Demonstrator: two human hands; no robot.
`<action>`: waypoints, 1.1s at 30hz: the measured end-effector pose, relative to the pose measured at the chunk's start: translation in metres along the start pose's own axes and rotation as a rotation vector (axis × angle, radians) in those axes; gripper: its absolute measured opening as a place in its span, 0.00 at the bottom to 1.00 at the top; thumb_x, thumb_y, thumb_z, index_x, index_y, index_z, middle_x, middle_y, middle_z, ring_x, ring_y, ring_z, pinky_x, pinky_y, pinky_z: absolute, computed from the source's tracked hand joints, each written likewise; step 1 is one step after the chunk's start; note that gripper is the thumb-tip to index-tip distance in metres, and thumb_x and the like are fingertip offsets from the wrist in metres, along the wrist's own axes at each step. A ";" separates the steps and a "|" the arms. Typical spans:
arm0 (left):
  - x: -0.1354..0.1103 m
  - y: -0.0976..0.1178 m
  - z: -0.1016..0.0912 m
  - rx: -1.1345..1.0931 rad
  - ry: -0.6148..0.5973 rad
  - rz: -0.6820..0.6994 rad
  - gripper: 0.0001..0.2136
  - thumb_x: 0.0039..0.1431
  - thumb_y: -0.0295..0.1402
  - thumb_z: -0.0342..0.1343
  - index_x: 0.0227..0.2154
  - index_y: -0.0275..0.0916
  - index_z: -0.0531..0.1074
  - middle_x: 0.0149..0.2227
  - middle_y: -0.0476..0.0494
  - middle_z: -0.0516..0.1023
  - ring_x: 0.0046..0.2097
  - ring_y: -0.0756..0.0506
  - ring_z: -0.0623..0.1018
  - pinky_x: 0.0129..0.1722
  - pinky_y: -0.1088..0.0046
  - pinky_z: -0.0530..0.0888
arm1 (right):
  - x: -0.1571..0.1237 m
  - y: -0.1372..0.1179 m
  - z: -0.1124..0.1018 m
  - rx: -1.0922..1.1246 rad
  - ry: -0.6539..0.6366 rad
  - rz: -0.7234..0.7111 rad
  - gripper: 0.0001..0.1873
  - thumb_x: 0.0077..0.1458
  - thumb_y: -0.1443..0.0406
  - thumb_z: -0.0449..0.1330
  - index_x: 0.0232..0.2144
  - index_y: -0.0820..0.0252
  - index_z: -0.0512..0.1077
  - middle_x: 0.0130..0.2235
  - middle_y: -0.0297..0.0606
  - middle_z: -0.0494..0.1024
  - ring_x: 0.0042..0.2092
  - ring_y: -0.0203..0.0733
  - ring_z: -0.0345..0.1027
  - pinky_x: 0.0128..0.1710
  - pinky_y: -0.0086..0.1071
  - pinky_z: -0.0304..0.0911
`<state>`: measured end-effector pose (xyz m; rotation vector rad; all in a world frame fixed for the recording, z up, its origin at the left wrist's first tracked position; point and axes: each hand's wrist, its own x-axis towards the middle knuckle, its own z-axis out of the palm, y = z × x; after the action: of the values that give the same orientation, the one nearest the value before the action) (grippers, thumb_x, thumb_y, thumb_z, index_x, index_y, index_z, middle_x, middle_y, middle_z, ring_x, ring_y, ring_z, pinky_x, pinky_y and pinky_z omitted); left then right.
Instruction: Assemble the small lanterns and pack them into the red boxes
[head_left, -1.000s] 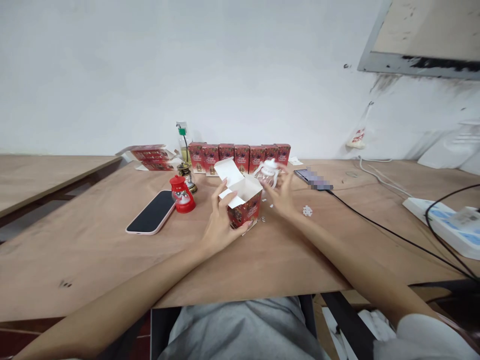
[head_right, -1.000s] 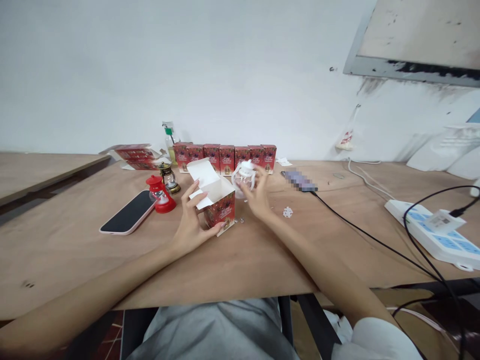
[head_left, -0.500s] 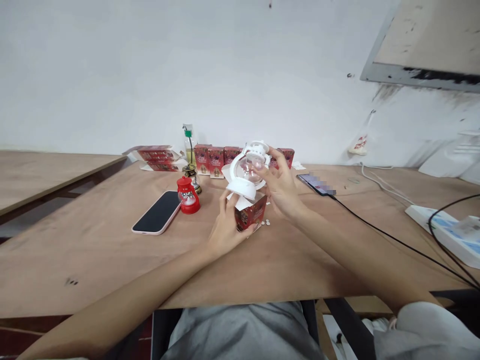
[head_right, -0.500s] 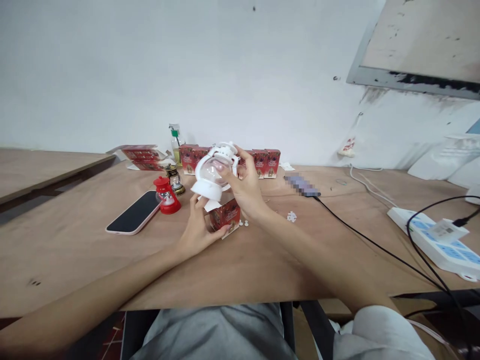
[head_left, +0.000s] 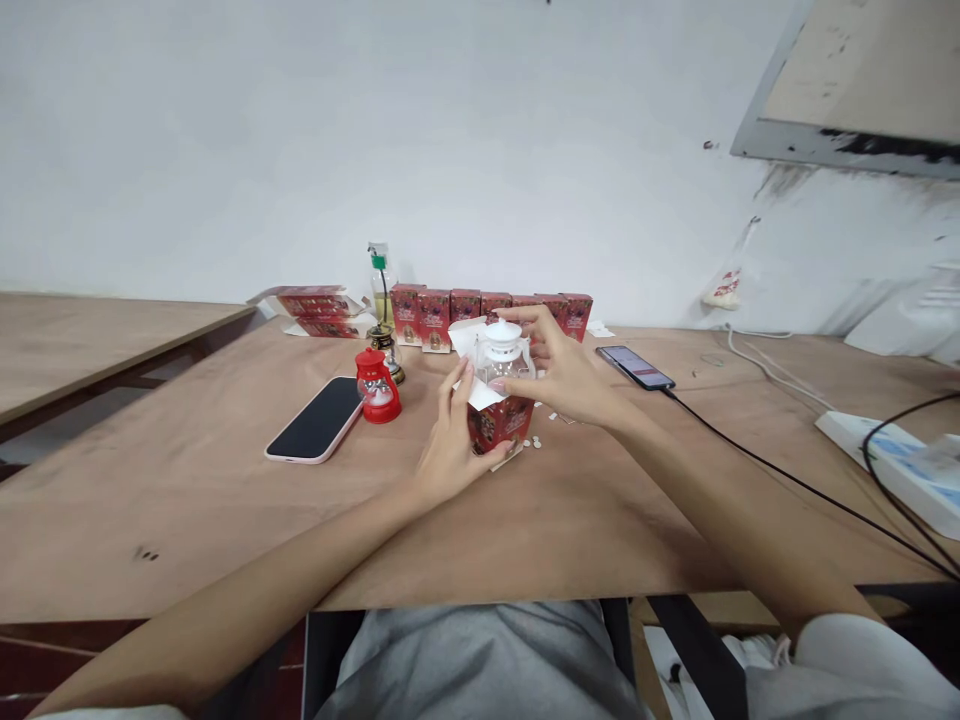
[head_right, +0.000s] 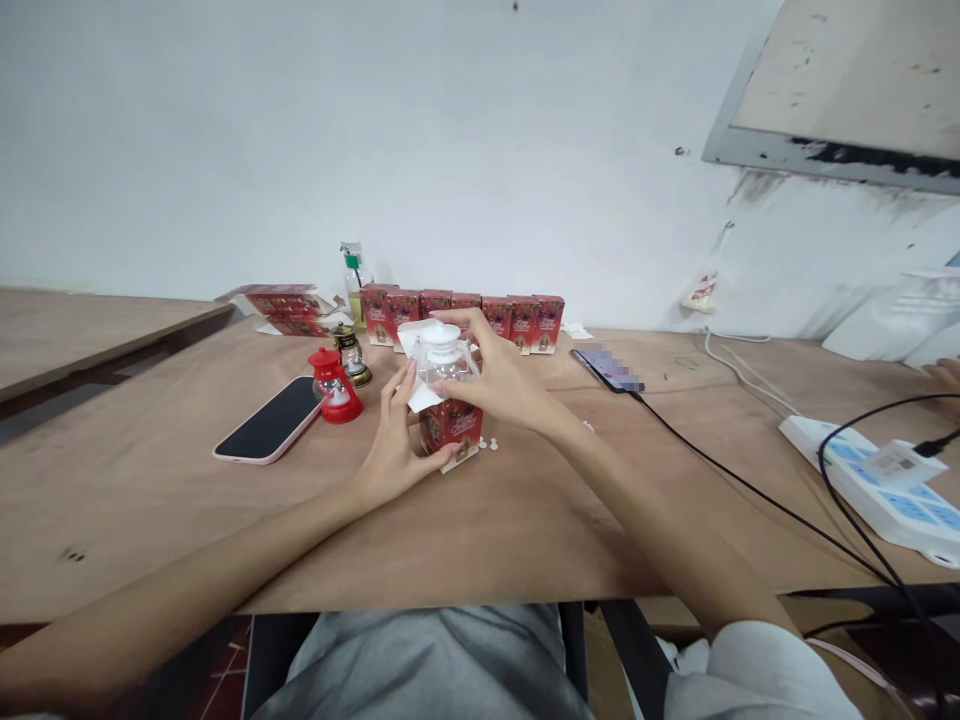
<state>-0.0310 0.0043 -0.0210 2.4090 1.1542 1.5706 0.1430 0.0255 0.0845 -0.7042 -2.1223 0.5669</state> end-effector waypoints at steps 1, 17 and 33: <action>0.000 0.000 0.000 0.009 -0.004 0.008 0.49 0.48 0.39 0.63 0.65 0.47 0.33 0.65 0.31 0.41 0.67 0.34 0.48 0.57 0.49 0.67 | 0.000 0.001 -0.001 -0.005 -0.001 0.017 0.33 0.47 0.61 0.65 0.54 0.50 0.58 0.52 0.38 0.70 0.44 0.44 0.69 0.41 0.39 0.68; 0.001 0.001 -0.002 0.007 0.001 0.033 0.54 0.48 0.39 0.64 0.64 0.47 0.26 0.65 0.30 0.42 0.66 0.32 0.49 0.54 0.48 0.69 | 0.011 0.009 -0.012 -0.154 0.042 -0.015 0.13 0.58 0.56 0.55 0.42 0.55 0.63 0.43 0.37 0.72 0.43 0.41 0.66 0.41 0.36 0.62; 0.024 0.019 -0.029 0.335 0.209 0.200 0.24 0.48 0.38 0.63 0.48 0.47 0.64 0.59 0.40 0.49 0.63 0.34 0.55 0.58 0.49 0.61 | 0.016 -0.001 0.009 0.072 0.148 -0.039 0.24 0.52 0.61 0.62 0.51 0.49 0.63 0.39 0.35 0.73 0.41 0.42 0.69 0.40 0.38 0.66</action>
<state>-0.0386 -0.0049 0.0191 2.6929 1.3451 1.8593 0.1277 0.0335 0.0891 -0.6433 -1.9643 0.5504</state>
